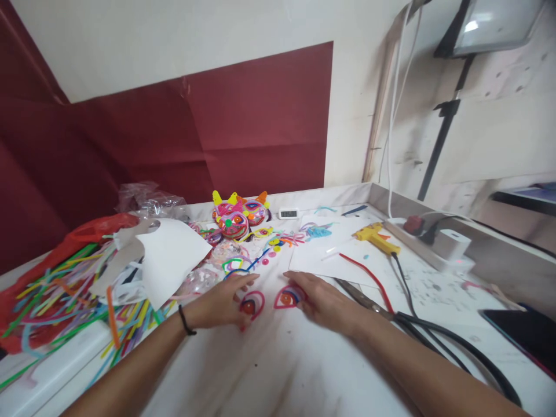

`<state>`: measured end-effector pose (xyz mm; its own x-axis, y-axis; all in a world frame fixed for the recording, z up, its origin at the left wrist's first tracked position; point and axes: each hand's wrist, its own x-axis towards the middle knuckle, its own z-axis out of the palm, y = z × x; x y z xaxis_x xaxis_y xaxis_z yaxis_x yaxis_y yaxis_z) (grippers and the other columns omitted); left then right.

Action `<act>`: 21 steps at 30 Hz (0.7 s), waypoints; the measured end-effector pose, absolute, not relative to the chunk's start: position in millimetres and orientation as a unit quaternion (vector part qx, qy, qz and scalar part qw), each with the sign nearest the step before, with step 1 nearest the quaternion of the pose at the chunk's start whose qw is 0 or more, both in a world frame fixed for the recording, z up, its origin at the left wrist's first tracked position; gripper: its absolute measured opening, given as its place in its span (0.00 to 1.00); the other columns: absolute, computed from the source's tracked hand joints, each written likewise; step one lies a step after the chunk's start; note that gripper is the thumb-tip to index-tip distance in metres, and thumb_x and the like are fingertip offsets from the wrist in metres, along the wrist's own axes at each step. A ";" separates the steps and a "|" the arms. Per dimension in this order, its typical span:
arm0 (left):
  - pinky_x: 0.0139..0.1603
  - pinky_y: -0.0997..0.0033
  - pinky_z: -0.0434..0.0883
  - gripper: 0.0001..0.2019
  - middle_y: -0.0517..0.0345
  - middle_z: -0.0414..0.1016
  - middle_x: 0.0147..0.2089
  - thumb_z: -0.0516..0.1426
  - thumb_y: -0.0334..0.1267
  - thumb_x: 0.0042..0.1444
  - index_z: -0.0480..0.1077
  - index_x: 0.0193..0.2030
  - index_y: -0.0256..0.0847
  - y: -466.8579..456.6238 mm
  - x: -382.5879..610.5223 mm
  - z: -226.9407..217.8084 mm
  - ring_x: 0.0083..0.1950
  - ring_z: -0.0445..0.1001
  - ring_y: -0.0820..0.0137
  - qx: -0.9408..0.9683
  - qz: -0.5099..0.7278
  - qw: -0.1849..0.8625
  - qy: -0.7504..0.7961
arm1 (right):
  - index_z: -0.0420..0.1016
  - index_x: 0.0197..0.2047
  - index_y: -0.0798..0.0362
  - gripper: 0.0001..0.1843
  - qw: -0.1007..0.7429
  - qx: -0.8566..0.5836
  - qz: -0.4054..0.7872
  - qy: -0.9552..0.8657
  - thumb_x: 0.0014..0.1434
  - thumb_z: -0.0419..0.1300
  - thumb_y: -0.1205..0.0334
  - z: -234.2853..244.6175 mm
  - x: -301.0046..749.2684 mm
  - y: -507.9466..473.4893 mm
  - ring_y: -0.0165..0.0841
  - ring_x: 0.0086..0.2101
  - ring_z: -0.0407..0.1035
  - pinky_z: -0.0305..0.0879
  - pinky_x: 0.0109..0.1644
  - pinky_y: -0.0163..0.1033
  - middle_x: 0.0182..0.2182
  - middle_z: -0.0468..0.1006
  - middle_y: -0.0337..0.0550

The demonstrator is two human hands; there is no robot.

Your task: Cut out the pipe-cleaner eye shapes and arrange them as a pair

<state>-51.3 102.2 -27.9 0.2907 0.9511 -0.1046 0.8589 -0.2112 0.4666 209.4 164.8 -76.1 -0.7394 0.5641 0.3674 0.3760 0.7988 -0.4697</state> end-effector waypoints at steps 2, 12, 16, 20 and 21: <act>0.46 0.66 0.73 0.36 0.50 0.69 0.56 0.62 0.43 0.48 0.55 0.64 0.42 109.4 -54.1 -24.4 0.50 0.72 0.64 0.770 0.101 0.235 0.585 | 0.58 0.61 0.58 0.32 0.254 -0.260 0.192 -0.911 0.51 0.54 0.76 -76.5 209.5 165.4 0.42 0.53 0.64 0.63 0.56 0.50 0.53 0.69 0.57; 0.46 0.57 0.72 0.12 0.53 0.72 0.48 0.56 0.41 0.60 0.68 0.48 0.37 142.2 -36.9 -17.1 0.46 0.73 0.66 0.816 -0.023 0.169 0.552 | 0.58 0.60 0.60 0.33 0.265 -0.262 0.212 -0.903 0.50 0.56 0.78 -79.8 211.1 167.2 0.44 0.52 0.65 0.64 0.54 0.51 0.53 0.69 0.56; 0.45 0.57 0.72 0.13 0.52 0.72 0.49 0.56 0.41 0.60 0.68 0.49 0.38 151.4 -28.9 -20.7 0.46 0.73 0.66 0.815 -0.070 0.146 0.556 | 0.58 0.61 0.60 0.32 0.266 -0.259 0.216 -0.903 0.52 0.57 0.77 -80.3 210.9 169.2 0.44 0.51 0.66 0.65 0.53 0.52 0.51 0.70 0.55; 0.45 0.57 0.72 0.14 0.52 0.71 0.50 0.55 0.41 0.60 0.68 0.50 0.38 155.0 -26.4 -22.9 0.46 0.73 0.65 0.812 -0.093 0.133 0.560 | 0.59 0.60 0.59 0.31 0.267 -0.262 0.214 -0.903 0.52 0.58 0.78 -78.7 210.9 168.9 0.44 0.52 0.65 0.64 0.54 0.52 0.53 0.69 0.55; 0.45 0.57 0.72 0.14 0.52 0.71 0.50 0.55 0.41 0.60 0.68 0.50 0.38 155.1 -26.4 -22.8 0.46 0.73 0.65 0.812 -0.097 0.131 0.561 | 0.59 0.60 0.59 0.31 0.267 -0.262 0.213 -0.903 0.52 0.57 0.78 -78.2 211.0 168.7 0.44 0.52 0.65 0.64 0.55 0.52 0.53 0.68 0.55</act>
